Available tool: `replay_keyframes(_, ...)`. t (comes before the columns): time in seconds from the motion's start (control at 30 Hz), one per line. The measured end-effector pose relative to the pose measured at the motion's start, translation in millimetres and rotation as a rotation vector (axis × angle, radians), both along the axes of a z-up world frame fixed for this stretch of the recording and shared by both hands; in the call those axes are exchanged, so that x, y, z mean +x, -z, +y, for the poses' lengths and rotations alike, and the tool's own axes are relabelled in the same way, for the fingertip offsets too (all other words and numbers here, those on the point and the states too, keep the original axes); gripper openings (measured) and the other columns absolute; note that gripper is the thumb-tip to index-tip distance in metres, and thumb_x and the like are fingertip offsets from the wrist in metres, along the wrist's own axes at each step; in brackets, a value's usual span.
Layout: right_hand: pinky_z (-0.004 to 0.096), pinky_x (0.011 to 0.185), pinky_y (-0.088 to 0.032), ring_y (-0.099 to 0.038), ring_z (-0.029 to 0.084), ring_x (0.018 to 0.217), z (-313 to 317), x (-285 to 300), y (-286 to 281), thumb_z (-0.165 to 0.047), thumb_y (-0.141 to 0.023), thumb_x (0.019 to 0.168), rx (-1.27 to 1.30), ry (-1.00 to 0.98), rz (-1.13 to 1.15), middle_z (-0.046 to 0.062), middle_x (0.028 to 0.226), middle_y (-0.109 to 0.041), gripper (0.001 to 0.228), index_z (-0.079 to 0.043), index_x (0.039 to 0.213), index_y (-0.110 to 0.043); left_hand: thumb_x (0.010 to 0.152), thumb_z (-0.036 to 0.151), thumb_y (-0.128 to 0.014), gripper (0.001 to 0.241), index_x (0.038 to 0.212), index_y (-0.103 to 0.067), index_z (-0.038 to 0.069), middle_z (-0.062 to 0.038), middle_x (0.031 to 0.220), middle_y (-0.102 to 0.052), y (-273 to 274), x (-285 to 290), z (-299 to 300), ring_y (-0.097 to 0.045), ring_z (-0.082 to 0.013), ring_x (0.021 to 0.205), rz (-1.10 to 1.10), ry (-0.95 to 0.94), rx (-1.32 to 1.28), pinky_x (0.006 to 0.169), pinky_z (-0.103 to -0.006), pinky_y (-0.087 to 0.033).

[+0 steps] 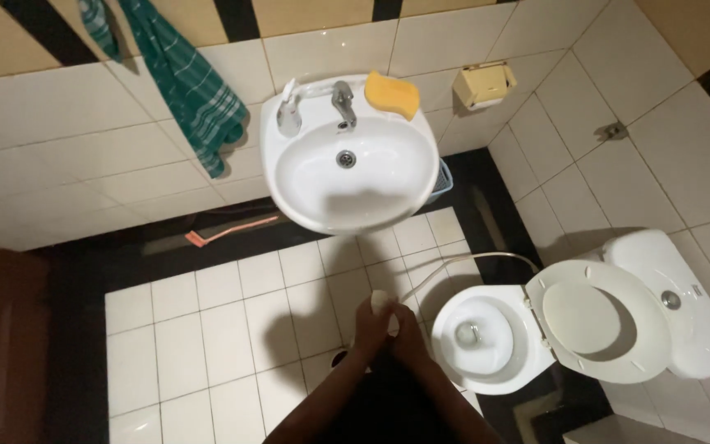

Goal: The person uses a handheld bidet sprayer to rinse the toilet bowl and the surrounding floor area. Afterward, they take a green towel and wipe the floor tiles near the sink and the base of the door.

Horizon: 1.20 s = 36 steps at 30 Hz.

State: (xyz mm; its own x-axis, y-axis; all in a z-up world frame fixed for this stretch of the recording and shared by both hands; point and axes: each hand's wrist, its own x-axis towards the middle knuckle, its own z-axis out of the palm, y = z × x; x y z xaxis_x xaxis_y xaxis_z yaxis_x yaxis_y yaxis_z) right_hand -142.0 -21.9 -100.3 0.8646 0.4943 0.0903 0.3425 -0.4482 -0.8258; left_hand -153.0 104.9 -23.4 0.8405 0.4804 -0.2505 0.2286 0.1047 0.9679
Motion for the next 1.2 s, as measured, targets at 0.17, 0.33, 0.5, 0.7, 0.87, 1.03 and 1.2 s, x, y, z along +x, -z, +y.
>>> replay_keyframes(0.17, 0.030, 0.067, -0.049, -0.057, 0.014, 0.074, 12, -27, -144, -0.006, -0.072, 0.072, 0.175, 0.036, 0.314, 0.005, 0.079, -0.068, 0.015, -0.004, 0.085, -0.064, 0.089, 0.020, -0.069, 0.018, 0.086, -0.067, 0.002, -0.007, 0.073, -0.068, -4, -51, -21, -0.061, -0.0183, 0.064, -0.071, 0.021, -0.008, 0.060, -0.0330, -0.052)
replay_keyframes(0.33, 0.034, 0.085, -0.055, -0.066, 0.026, 0.100, -13, -29, -106, -0.002, -0.076, 0.071, 0.016, -0.100, -0.015, 0.010, 0.113, -0.069, 0.049, -0.005, 0.119, -0.064, 0.088, 0.029, -0.073, 0.027, 0.098, -0.065, 0.005, -0.007, 0.092, -0.059, 4, -67, -42, -0.058, -0.0204, 0.079, -0.092, -0.080, 0.143, 0.071, -0.0352, -0.051)
replay_keyframes(0.5, 0.041, 0.074, -0.052, -0.068, 0.031, 0.086, -40, -34, -98, -0.030, -0.067, 0.082, -0.054, -0.218, 0.022, 0.014, 0.100, -0.074, 0.035, -0.003, 0.105, -0.069, 0.087, 0.039, -0.070, 0.040, 0.102, -0.072, 0.002, -0.016, 0.118, -0.061, -9, -84, -73, -0.054, -0.0334, 0.108, 0.024, -0.092, 0.441, 0.094, -0.0440, -0.048)
replay_keyframes(0.7, 0.042, 0.069, -0.051, -0.063, 0.036, 0.080, -118, -49, -11, -0.017, -0.066, 0.079, -0.039, -0.402, -0.250, 0.019, 0.103, -0.068, 0.035, 0.001, 0.109, -0.066, 0.082, 0.012, -0.069, 0.037, 0.118, -0.064, 0.004, -0.010, 0.118, -0.063, 6, -109, -152, -0.058, -0.0285, 0.112, -0.093, -0.291, 0.405, 0.097, -0.0356, -0.046)
replay_keyframes(0.87, 0.035, 0.088, -0.053, -0.068, 0.032, 0.110, -185, -78, -50, -0.013, -0.060, 0.083, -0.047, -0.366, -0.103, 0.015, 0.130, -0.068, 0.054, -0.003, 0.136, -0.056, 0.081, 0.017, -0.076, 0.048, 0.124, -0.061, 0.002, -0.012, 0.122, -0.061, -15, -140, -204, -0.056, -0.0280, 0.114, -0.100, -0.041, 0.366, 0.100, -0.0356, -0.045)
replay_keyframes(1.03, 0.043, 0.088, -0.053, -0.067, 0.037, 0.105, -224, -87, -38, -0.021, -0.051, 0.094, -0.156, -0.295, -0.069, 0.021, 0.124, -0.066, 0.049, -0.002, 0.139, -0.047, 0.092, 0.020, -0.069, 0.040, 0.128, -0.058, 0.005, -0.010, 0.124, -0.059, -25, -148, -243, -0.052, -0.0264, 0.117, -0.065, 0.072, 0.442, 0.100, -0.0373, -0.045)
replay_keyframes(1.2, 0.046, 0.091, -0.054, -0.065, 0.040, 0.115, -230, -85, -47, -0.016, -0.062, 0.090, -0.103, -0.232, -0.166, 0.025, 0.131, -0.062, 0.059, 0.002, 0.143, -0.044, 0.090, 0.020, -0.070, 0.039, 0.125, -0.059, 0.005, -0.007, 0.125, -0.060, -49, -147, -258, -0.054, -0.0241, 0.116, -0.108, 0.019, 0.507, 0.102, -0.0361, -0.044)
